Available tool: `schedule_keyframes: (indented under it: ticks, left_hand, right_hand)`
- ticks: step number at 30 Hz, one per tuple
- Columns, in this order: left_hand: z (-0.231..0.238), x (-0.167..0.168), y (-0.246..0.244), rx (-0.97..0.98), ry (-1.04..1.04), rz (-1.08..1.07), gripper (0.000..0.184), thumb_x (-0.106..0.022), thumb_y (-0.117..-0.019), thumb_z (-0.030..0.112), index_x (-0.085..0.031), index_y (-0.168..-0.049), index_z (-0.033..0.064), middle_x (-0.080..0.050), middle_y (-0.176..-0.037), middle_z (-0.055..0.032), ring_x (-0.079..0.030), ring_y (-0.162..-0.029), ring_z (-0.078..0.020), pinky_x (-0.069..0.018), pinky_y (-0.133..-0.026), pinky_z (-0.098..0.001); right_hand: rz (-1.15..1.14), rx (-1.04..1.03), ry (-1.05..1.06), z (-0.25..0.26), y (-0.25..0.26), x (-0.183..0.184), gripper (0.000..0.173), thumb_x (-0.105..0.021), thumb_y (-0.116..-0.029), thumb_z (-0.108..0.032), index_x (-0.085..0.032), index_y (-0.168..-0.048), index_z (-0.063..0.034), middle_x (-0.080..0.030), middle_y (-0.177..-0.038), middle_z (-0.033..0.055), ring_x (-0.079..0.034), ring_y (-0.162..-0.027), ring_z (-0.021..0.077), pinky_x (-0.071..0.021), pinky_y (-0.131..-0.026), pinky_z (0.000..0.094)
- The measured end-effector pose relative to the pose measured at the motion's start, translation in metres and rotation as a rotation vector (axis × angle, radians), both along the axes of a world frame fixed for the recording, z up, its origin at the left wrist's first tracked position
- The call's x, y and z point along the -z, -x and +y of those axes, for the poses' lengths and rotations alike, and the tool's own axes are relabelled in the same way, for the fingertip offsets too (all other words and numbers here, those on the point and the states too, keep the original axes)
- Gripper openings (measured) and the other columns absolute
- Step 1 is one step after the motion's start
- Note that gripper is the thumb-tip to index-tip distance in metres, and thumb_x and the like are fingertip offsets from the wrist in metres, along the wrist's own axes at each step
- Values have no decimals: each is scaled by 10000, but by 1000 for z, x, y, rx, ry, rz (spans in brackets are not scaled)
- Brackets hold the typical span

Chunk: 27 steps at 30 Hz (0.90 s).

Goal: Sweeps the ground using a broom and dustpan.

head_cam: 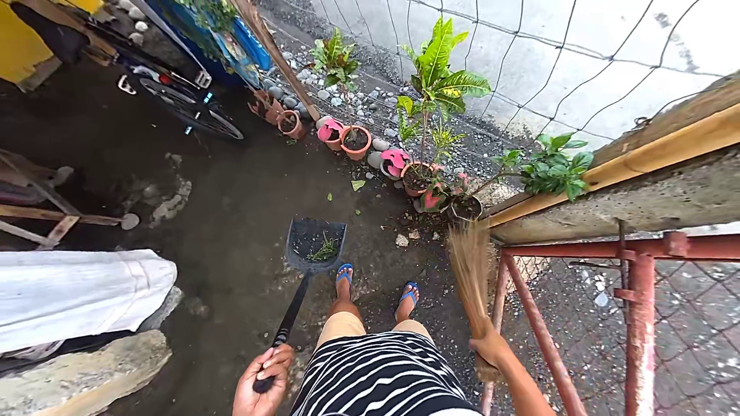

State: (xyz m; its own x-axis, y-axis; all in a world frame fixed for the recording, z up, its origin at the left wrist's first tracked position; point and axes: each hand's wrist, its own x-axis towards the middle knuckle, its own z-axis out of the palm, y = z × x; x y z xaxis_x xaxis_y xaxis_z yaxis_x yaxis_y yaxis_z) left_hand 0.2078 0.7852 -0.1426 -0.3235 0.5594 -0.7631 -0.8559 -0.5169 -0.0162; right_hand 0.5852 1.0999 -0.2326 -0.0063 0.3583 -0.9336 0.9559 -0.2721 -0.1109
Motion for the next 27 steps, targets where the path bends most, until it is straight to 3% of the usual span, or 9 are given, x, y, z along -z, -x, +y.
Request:
schedule_keyframes:
  ticks: [3,6,11,15,19,21,24,27]
  left_hand:
    - [-3,-1,-2,22,-16,-19,209,-490,-973,117,-613,-990,-52,-651,-845,-73,-661,-599,-58,-544,-515,-117]
    - [-3,-7,-1,48,23,11,252,-455,-998,165,-603,-1003,-39,-645,-837,-62,-659,-598,-51,-541,-506,-116]
    - [-2,-5,-5,34,36,-4,264,-442,-1001,160,-602,-1025,-48,-642,-839,-62,-654,-594,-55,-539,-505,-117]
    - [-8,-6,-5,1,38,-8,250,-462,-990,150,-610,-1004,-51,-654,-841,-70,-668,-600,-62,-546,-507,-120]
    - [-13,-4,-14,-28,32,-1,248,-470,-987,135,-610,-1031,-64,-656,-852,-80,-672,-610,-63,-550,-511,-123]
    - [-12,-2,-17,-18,40,2,249,-458,-989,138,-596,-1050,-60,-648,-847,-73,-667,-605,-57,-548,-509,-121]
    - [-10,-6,-18,-6,62,10,250,-446,-991,140,-601,-1038,-51,-653,-849,-72,-671,-618,-56,-551,-520,-120]
    - [-8,-12,-16,-15,57,13,240,-461,-985,133,-612,-1014,-52,-658,-855,-78,-678,-627,-62,-553,-525,-122]
  right_hand:
    - [79,-28,56,5,28,35,1032,-773,-882,-241,-100,-1660,-170,-600,-1360,279,-610,-1244,419,-477,-1051,601]
    - [194,39,59,-2,24,18,1066,-779,-853,-158,-91,-1666,-204,-576,-1397,264,-615,-1235,394,-492,-1036,588]
    - [81,94,-4,-6,-55,-24,1187,-832,-777,-99,-58,-1668,-223,-542,-1430,290,-592,-1254,443,-477,-1035,638]
    - [-11,336,14,-31,-100,-19,1178,-790,-735,53,-73,-1648,-149,-560,-1333,342,-644,-1092,459,-538,-894,624]
    - [29,618,103,-21,-46,23,706,-686,-914,-59,-311,-1511,-29,-622,-1099,239,-662,-794,295,-576,-698,472]
    - [124,616,195,-8,1,54,577,-646,-955,-105,-382,-1459,-5,-629,-1058,212,-652,-775,275,-573,-691,460]
    - [213,408,266,-2,70,82,700,-688,-917,-69,-321,-1512,-16,-596,-1224,242,-661,-952,316,-575,-808,482]
    - [200,201,270,-2,90,68,876,-755,-865,-100,-236,-1567,-32,-571,-1336,265,-634,-1138,349,-532,-956,517]
